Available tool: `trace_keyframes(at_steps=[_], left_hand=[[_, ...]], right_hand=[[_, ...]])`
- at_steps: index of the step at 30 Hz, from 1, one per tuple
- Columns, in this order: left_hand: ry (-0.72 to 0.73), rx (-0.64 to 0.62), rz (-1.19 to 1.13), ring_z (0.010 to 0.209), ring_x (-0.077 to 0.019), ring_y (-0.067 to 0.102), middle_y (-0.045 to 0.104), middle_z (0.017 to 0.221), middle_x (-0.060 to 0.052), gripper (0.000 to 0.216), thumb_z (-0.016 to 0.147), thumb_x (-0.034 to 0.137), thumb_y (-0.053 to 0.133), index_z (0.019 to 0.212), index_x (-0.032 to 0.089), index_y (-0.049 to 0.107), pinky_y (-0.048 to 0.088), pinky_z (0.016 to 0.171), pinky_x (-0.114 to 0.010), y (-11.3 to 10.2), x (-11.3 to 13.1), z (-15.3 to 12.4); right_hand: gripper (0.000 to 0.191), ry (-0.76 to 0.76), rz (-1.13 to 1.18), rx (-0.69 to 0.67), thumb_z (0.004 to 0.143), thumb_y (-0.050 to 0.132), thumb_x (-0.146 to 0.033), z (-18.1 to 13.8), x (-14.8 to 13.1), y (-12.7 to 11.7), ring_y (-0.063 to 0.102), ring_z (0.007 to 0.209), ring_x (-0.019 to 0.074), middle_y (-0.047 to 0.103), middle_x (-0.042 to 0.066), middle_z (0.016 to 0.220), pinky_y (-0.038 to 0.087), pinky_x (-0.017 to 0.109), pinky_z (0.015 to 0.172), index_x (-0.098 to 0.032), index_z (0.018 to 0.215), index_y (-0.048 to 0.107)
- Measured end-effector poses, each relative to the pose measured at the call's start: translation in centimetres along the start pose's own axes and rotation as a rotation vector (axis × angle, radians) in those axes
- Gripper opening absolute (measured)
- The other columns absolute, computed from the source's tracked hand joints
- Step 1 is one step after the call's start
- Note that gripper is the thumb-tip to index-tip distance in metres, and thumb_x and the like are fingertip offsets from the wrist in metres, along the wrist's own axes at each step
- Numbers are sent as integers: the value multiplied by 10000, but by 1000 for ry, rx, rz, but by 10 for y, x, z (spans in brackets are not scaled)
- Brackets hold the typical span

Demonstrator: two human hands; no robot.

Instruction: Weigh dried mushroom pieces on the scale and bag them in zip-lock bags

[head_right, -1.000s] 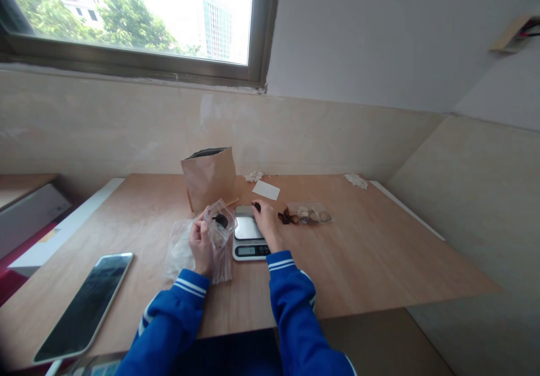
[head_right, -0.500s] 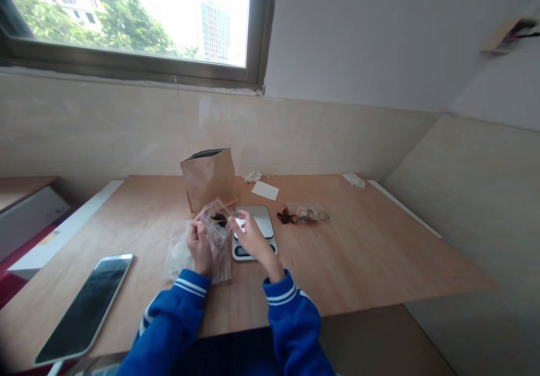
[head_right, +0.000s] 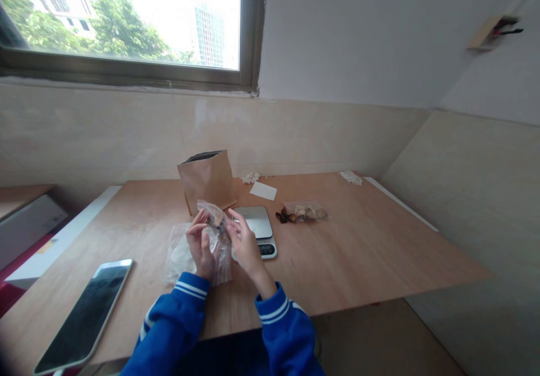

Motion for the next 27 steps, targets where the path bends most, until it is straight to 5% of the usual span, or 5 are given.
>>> trace_keyframes(at_steps=[6,11,18,23,27], left_hand=[[-146,94,139,1289,-251,485,517,1387,-140,412,892,456,587,1205,196,524,382,1061,-415,-5,-11,10],[-469,-102,-72,711,-167,601,647,754,-29,419,863,571,576,815,158,628,479,659,-273,4,-27,8],[-416,-111,69,537,-119,416,454,556,33,524,837,674,532,679,176,579,356,524,-245,5,-28,7],[-404,-115,89,524,-133,422,451,553,29,515,854,669,510,778,174,631,361,512,-259,5,-26,8],[-427,-122,52,578,-144,507,558,629,5,470,870,631,523,833,178,641,427,563,-263,7,-31,6]], right_hand=[[339,-31,-3,-20,923,569,-443,2,-8,-24,695,1047,233,733,83,1088,567,372,886,-229,1185,584],[308,-95,-120,11,935,541,-401,14,1,-42,713,969,212,739,67,1064,560,324,809,-236,1186,609],[263,-109,-436,-2,919,527,-439,34,36,-73,681,783,196,718,18,837,489,277,689,-223,941,675],[512,-25,-273,92,832,586,-628,38,51,-79,477,478,125,483,-47,486,388,243,522,-214,552,471],[526,44,-6,94,722,668,-694,37,59,-80,549,535,136,581,-23,554,462,260,581,-201,590,536]])
Point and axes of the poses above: each hand's wrist, its own z-axis towards the middle knuckle, its own y-axis out of the palm, x = y × z, the point moved 3 cm from there along z, towards the middle knuckle
